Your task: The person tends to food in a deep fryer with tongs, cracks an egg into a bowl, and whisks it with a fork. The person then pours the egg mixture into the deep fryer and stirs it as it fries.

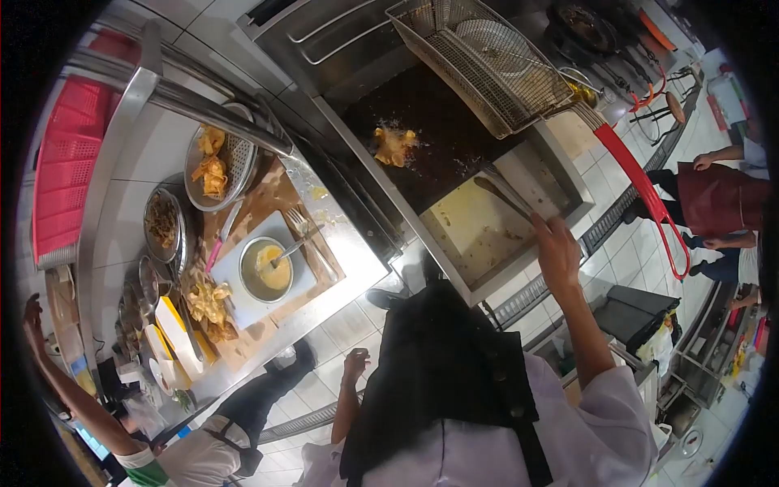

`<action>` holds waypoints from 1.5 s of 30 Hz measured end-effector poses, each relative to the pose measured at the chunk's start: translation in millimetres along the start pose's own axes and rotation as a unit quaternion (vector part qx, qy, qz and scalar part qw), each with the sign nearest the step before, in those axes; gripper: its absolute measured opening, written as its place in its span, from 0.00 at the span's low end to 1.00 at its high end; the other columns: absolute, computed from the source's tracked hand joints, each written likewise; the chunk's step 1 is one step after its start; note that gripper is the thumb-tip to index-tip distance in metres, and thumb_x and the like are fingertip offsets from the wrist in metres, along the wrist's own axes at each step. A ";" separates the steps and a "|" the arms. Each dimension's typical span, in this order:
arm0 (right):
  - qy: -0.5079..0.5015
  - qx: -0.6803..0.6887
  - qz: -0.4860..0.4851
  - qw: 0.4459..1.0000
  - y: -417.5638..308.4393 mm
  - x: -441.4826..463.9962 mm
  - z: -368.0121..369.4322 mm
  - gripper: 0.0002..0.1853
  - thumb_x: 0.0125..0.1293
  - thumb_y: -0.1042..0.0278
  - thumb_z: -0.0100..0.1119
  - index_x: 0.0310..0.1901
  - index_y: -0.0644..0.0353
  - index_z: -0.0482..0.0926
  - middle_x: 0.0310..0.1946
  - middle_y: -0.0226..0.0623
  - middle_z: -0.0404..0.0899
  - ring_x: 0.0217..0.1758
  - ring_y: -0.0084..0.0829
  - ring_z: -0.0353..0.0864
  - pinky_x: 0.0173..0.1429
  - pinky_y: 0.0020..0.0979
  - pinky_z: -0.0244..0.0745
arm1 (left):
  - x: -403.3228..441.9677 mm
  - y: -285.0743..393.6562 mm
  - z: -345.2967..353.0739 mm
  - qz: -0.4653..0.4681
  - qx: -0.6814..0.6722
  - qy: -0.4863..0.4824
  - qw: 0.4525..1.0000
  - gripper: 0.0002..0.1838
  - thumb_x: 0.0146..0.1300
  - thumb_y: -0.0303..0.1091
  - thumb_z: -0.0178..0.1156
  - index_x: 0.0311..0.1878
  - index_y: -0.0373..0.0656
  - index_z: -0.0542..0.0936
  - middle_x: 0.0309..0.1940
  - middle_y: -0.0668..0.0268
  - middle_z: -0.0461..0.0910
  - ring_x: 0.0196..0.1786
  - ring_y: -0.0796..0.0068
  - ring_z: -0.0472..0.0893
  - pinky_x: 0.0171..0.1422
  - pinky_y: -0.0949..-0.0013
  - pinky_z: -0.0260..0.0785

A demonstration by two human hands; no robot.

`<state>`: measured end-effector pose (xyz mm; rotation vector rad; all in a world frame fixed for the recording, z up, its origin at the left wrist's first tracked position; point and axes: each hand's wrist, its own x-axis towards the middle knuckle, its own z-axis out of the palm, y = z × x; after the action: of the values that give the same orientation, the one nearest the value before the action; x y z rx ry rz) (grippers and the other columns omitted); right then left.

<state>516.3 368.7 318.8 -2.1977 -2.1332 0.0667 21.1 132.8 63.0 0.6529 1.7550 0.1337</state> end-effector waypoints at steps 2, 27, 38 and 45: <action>0.033 -0.028 0.004 0.999 3.4 -12.8 2.2 0.23 0.52 0.77 0.52 0.52 0.50 0.73 0.37 0.41 0.73 0.33 0.40 0.78 0.35 0.36 0.77 | 1.4 -9.2 -8.2 0.102 0.111 -0.012 0.989 0.12 0.62 0.37 0.53 0.45 0.41 0.75 0.35 0.60 0.81 0.31 0.74 0.82 0.26 0.74 0.69; -0.030 -0.198 0.008 0.980 -23.3 -37.3 -82.3 0.05 0.51 0.71 0.52 0.28 0.62 0.76 0.24 0.47 0.76 0.28 0.48 0.78 0.32 0.43 0.73 | 72.7 -58.7 -120.9 0.072 0.157 -0.114 0.978 0.13 0.61 0.36 0.52 0.46 0.42 0.73 0.35 0.59 0.80 0.30 0.70 0.81 0.24 0.71 0.70; -0.090 -0.135 0.000 0.987 -4.6 -18.0 -73.3 0.08 0.51 0.67 0.57 0.34 0.50 0.81 0.24 0.44 0.77 0.31 0.44 0.78 0.38 0.42 0.73 | 90.3 3.2 -115.8 0.064 -0.040 -0.074 0.994 0.14 0.63 0.42 0.53 0.47 0.45 0.73 0.35 0.62 0.80 0.32 0.72 0.80 0.31 0.70 0.69; -0.133 -0.068 0.038 0.988 26.4 -8.1 -72.9 0.09 0.53 0.68 0.58 0.37 0.49 0.83 0.27 0.39 0.81 0.34 0.41 0.79 0.42 0.38 0.73 | 102.0 -7.9 -105.6 0.067 -0.093 -0.091 0.989 0.14 0.62 0.41 0.55 0.46 0.45 0.74 0.35 0.62 0.79 0.32 0.70 0.80 0.30 0.69 0.69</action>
<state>548.6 358.0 389.0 -2.4725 -2.2470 0.2388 -94.0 202.2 3.3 0.6271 1.5021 0.3166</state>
